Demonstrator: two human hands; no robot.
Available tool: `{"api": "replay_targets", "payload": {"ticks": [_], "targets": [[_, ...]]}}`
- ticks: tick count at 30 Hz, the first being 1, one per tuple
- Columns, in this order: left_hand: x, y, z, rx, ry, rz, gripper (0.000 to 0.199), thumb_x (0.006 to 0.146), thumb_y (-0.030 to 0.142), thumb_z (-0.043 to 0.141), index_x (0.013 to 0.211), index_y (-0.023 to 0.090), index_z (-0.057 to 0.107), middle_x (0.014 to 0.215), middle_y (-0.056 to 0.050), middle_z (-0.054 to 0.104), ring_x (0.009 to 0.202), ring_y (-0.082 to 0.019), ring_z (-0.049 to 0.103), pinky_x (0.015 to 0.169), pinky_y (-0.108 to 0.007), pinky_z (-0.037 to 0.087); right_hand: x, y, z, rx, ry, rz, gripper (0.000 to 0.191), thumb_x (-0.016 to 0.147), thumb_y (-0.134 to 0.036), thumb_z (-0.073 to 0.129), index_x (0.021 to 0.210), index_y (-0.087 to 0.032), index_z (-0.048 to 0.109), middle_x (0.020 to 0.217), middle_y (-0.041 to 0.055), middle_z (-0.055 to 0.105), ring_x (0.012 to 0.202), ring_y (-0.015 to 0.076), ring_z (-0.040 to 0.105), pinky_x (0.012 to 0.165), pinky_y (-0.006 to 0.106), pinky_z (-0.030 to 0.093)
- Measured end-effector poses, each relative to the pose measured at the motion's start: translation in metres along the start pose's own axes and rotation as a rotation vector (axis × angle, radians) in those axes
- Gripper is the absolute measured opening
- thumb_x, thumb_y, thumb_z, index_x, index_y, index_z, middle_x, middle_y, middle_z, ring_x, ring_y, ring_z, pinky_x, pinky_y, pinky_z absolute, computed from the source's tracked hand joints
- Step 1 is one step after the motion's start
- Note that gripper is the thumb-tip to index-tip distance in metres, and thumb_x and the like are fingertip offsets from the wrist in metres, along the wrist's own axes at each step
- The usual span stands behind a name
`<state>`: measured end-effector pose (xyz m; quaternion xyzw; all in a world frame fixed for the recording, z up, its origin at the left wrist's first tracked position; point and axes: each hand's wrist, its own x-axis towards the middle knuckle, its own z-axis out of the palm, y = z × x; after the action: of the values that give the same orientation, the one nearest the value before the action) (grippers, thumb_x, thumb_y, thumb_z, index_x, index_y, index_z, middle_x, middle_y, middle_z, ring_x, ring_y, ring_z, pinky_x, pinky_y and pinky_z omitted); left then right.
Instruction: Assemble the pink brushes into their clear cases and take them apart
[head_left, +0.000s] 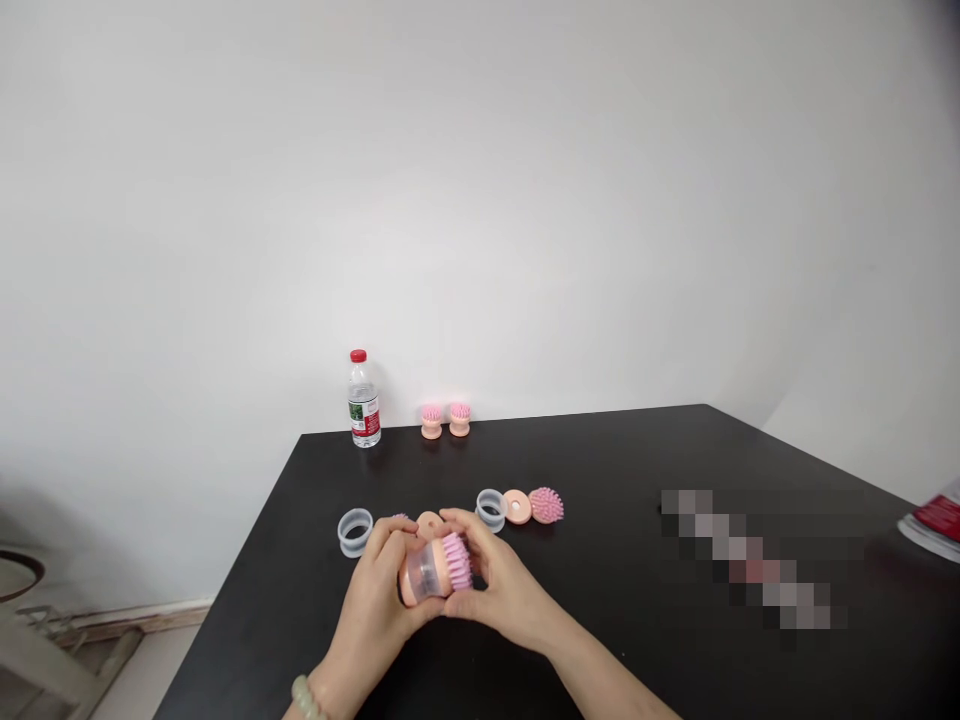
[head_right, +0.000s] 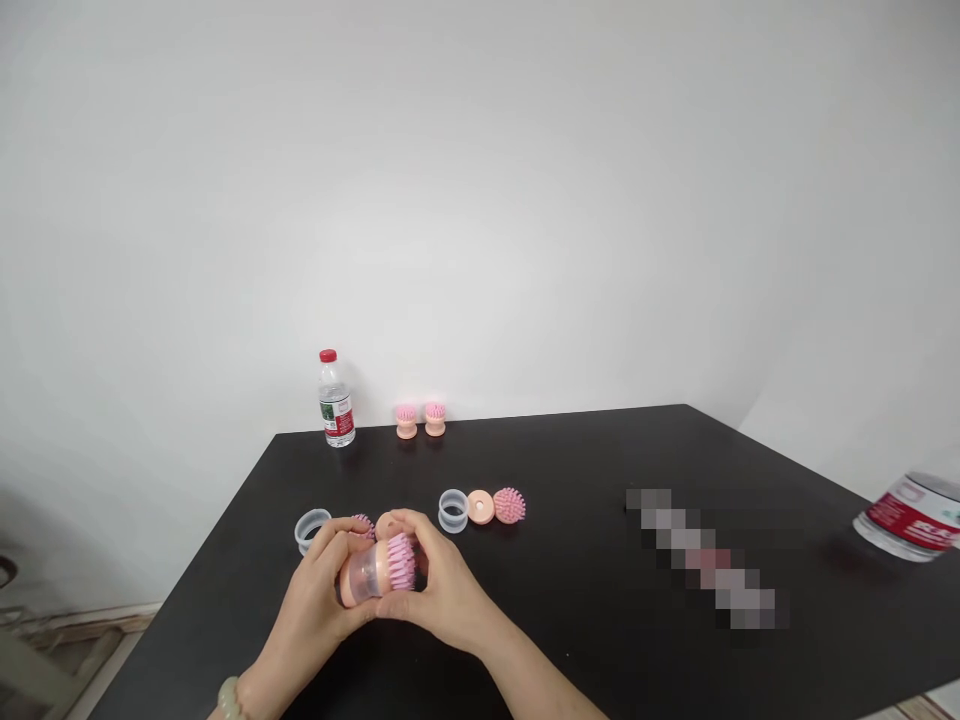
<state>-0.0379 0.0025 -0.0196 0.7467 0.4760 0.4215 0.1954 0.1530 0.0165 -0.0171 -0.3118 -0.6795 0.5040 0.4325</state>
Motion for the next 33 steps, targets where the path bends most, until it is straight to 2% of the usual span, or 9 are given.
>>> {"api": "replay_targets", "payload": {"ticks": [4,8,13,16,20,23,26,29,33], "targets": [[0.001,0.002,0.001,-0.024,-0.024,-0.012,0.038,0.065,0.037,0.086,0.093,0.022,0.066,0.114,-0.011,0.061,0.108,-0.032,0.063,0.088,-0.046,0.054,0.000,0.000,0.001,-0.120,0.043,0.074,0.038,0.072,-0.020,0.078,0.107,-0.023,0.065,0.101,0.0011,0.066,0.088,0.0207,0.062,0.080,0.033,0.050],[0.002,0.004,0.000,-0.079,-0.040,-0.044,0.031,0.068,0.038,0.084,0.089,0.023,0.067,0.108,-0.008,0.062,0.104,-0.029,0.064,0.087,-0.044,0.053,-0.001,-0.001,0.000,-0.006,0.000,0.025,0.055,0.067,-0.018,0.082,0.116,-0.026,0.060,0.117,0.0022,0.063,0.102,0.0227,0.061,0.087,0.033,0.050],[0.003,0.007,0.001,-0.160,-0.045,-0.093,0.032,0.064,0.038,0.086,0.084,0.022,0.066,0.103,-0.006,0.064,0.098,-0.028,0.063,0.085,-0.042,0.052,0.000,0.002,-0.002,-0.225,0.080,0.128,0.029,0.070,-0.022,0.079,0.097,-0.022,0.067,0.086,-0.0014,0.063,0.076,0.0175,0.057,0.068,0.028,0.046],[0.003,0.009,0.001,-0.208,-0.060,-0.135,0.033,0.064,0.036,0.085,0.085,0.022,0.065,0.097,-0.004,0.065,0.089,-0.025,0.063,0.078,-0.036,0.051,-0.001,0.000,-0.002,-0.179,0.053,0.079,0.037,0.067,-0.017,0.080,0.101,-0.023,0.067,0.093,-0.0003,0.064,0.084,0.0191,0.059,0.074,0.029,0.047],[0.003,0.009,0.001,-0.306,-0.083,-0.179,0.034,0.062,0.036,0.086,0.084,0.020,0.065,0.088,-0.001,0.064,0.078,-0.019,0.059,0.069,-0.029,0.046,-0.002,-0.004,-0.004,-0.023,-0.010,0.015,0.049,0.069,-0.028,0.082,0.114,-0.025,0.062,0.110,0.0026,0.063,0.096,0.0224,0.060,0.083,0.033,0.049],[0.001,0.008,0.002,-0.454,-0.168,-0.295,0.035,0.063,0.038,0.085,0.083,0.018,0.065,0.075,0.003,0.060,0.066,-0.014,0.054,0.060,-0.025,0.041,-0.002,-0.005,-0.004,-0.110,0.015,0.073,0.032,0.074,-0.032,0.077,0.103,-0.022,0.066,0.092,0.0011,0.063,0.080,0.0189,0.057,0.071,0.030,0.047],[-0.002,0.009,0.001,-0.682,-0.286,-0.432,0.037,0.064,0.038,0.085,0.085,0.016,0.063,0.072,0.002,0.063,0.065,-0.014,0.059,0.063,-0.026,0.047,-0.002,-0.006,-0.005,-0.197,0.028,0.078,0.020,0.074,-0.028,0.075,0.090,-0.020,0.067,0.081,-0.0004,0.059,0.073,0.0171,0.053,0.067,0.029,0.045],[-0.003,0.013,0.000,-0.860,-0.356,-0.515,0.042,0.063,0.038,0.087,0.088,0.014,0.063,0.076,-0.002,0.067,0.068,-0.016,0.066,0.070,-0.031,0.055,-0.004,-0.007,-0.007,-0.151,-0.012,0.043,0.028,0.071,-0.028,0.077,0.095,-0.021,0.065,0.086,0.0001,0.059,0.077,0.0178,0.055,0.071,0.030,0.047],[-0.003,0.012,-0.001,-0.994,-0.454,-0.578,0.048,0.064,0.046,0.086,0.089,0.012,0.063,0.069,-0.003,0.069,0.060,-0.014,0.069,0.059,-0.026,0.058,-0.007,-0.008,-0.012,-0.049,-0.098,-0.015,0.046,0.069,-0.032,0.083,0.110,-0.024,0.063,0.099,0.0024,0.059,0.088,0.0203,0.059,0.081,0.033,0.049]]}}
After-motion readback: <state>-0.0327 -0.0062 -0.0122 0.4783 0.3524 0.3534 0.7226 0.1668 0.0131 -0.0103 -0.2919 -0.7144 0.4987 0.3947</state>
